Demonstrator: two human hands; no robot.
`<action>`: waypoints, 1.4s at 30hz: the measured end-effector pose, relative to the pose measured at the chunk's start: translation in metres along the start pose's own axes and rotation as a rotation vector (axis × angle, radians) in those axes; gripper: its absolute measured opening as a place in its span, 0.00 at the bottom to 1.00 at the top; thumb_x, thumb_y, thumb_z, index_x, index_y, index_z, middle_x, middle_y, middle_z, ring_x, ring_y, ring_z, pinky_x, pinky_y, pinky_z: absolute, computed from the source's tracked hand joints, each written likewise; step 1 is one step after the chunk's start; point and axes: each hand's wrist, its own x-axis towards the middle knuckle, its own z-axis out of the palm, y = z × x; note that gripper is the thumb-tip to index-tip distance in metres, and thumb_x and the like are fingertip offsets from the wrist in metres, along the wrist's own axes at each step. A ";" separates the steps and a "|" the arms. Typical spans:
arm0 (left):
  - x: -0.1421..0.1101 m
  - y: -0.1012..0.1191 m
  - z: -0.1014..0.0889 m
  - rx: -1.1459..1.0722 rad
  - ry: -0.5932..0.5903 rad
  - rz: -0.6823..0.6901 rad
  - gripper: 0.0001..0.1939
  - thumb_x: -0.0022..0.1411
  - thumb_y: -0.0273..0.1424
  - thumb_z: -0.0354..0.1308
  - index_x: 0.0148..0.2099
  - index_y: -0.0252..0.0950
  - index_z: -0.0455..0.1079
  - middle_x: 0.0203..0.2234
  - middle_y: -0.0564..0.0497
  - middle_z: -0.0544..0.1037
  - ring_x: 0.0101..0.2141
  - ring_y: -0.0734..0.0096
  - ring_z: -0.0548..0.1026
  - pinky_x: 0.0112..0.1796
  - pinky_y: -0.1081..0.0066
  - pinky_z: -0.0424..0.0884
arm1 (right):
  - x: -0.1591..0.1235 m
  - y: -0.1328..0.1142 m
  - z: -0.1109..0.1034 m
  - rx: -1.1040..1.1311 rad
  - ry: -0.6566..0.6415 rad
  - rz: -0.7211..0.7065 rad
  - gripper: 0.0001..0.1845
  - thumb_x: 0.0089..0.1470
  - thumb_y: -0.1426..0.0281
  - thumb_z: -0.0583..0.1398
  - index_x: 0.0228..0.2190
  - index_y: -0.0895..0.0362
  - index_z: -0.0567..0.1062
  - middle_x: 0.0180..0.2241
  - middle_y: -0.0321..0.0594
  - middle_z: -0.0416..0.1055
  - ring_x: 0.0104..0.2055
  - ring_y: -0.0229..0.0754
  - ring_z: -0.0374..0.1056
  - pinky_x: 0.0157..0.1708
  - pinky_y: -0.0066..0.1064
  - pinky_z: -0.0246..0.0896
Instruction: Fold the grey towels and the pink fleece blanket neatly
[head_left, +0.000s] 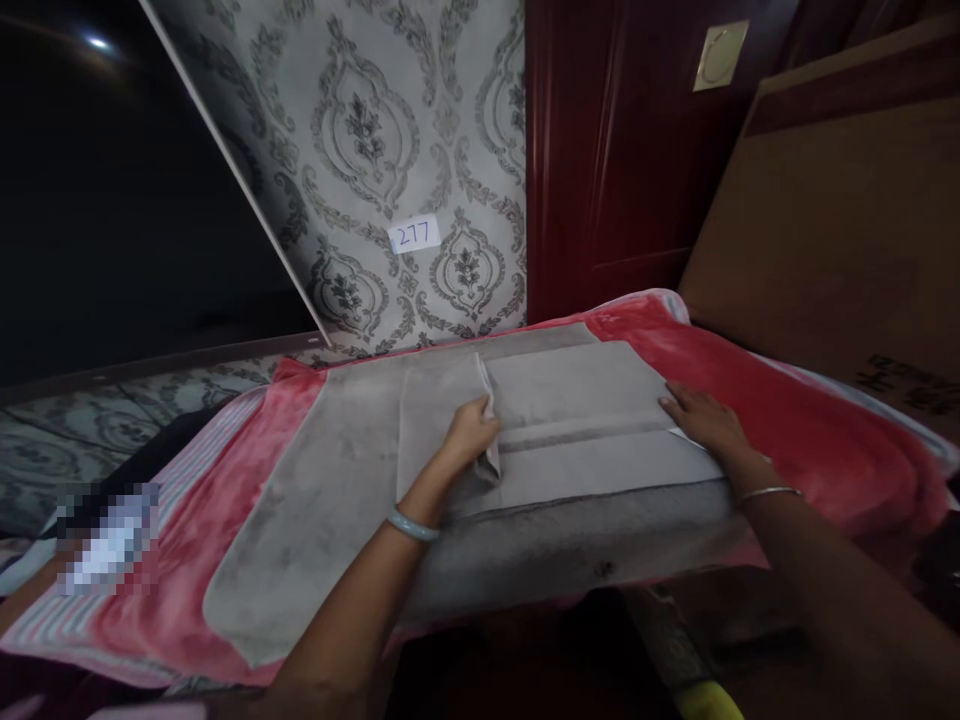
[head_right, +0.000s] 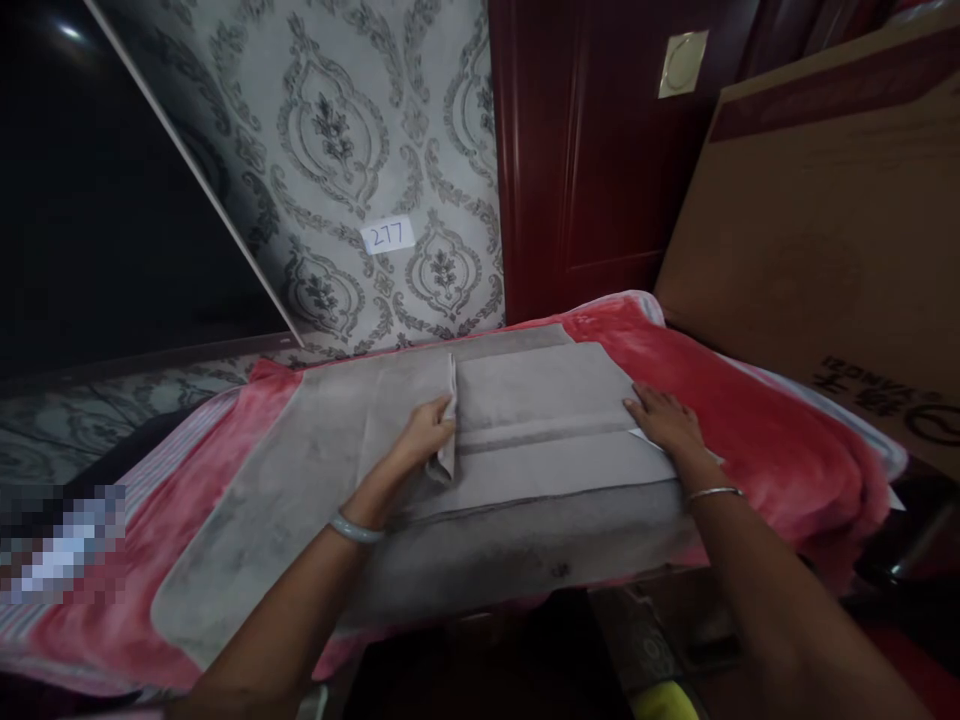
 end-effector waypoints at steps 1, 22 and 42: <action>-0.001 0.005 0.011 0.081 -0.039 0.003 0.22 0.53 0.24 0.55 0.50 0.30 0.76 0.39 0.46 0.81 0.41 0.62 0.77 0.44 0.69 0.72 | 0.001 0.001 0.001 0.002 0.011 -0.001 0.35 0.69 0.54 0.41 0.69 0.55 0.60 0.70 0.47 0.55 0.71 0.56 0.51 0.66 0.58 0.51; -0.050 -0.105 -0.082 -0.299 0.452 -0.176 0.21 0.69 0.40 0.61 0.59 0.35 0.69 0.54 0.43 0.74 0.49 0.59 0.76 0.48 0.54 0.77 | -0.037 -0.200 -0.021 0.232 -0.182 -0.206 0.21 0.69 0.66 0.50 0.41 0.59 0.82 0.36 0.42 0.81 0.35 0.40 0.76 0.37 0.26 0.67; -0.035 -0.142 -0.071 -0.413 0.320 -0.135 0.39 0.47 0.55 0.64 0.54 0.32 0.73 0.26 0.54 0.73 0.23 0.71 0.70 0.24 0.71 0.66 | -0.022 -0.246 0.015 0.245 -0.062 -0.131 0.12 0.65 0.66 0.58 0.43 0.60 0.79 0.44 0.47 0.79 0.44 0.43 0.73 0.37 0.26 0.57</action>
